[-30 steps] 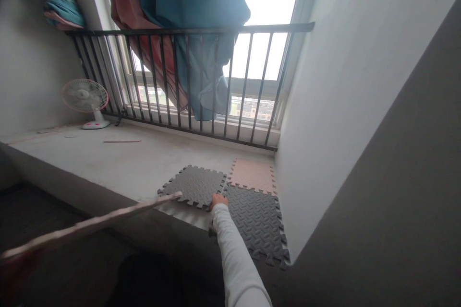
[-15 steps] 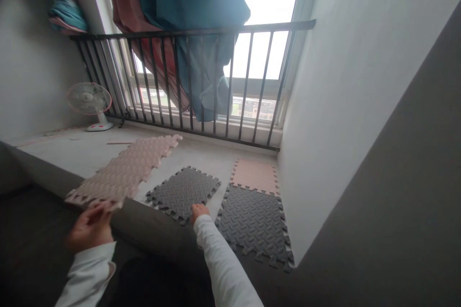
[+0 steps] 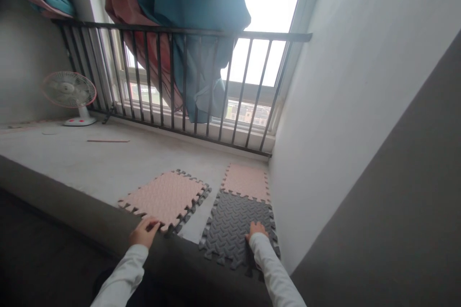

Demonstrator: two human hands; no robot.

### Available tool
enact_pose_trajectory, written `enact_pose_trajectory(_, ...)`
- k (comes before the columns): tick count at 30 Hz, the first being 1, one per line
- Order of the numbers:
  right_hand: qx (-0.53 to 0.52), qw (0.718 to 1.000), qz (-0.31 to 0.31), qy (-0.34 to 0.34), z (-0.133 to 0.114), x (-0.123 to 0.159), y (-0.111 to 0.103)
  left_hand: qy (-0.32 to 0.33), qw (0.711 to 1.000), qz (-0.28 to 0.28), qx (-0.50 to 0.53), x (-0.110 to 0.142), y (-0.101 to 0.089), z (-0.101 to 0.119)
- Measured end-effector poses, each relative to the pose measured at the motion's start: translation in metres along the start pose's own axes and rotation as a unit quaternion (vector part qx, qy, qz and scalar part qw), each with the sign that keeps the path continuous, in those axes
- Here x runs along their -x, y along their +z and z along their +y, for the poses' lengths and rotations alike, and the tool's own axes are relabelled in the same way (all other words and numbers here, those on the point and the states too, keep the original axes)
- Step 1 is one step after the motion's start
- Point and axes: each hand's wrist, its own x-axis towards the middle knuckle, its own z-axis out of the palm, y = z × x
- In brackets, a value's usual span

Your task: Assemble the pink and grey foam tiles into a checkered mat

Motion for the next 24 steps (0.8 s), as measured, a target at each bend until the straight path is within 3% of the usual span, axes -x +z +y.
enact_pose_trajectory(7, -0.014, 1.000, -0.019, -0.012, 0.010, -0.019, 0.017, 0.014, 0.999, -0.021, -0.026, -0.002, 0.022, -0.013)
enact_pose_trajectory(15, 0.037, 0.995, -0.089, 0.014, -0.003, -0.010, 0.001, 0.007, 0.995, -0.075, -0.067, 0.004, 0.017, -0.013)
enact_pose_trajectory(24, 0.041, 0.994, -0.101, 0.022, -0.008, -0.006, -0.005, -0.015, 0.979, -0.128, -0.161, 0.011, 0.019, -0.008)
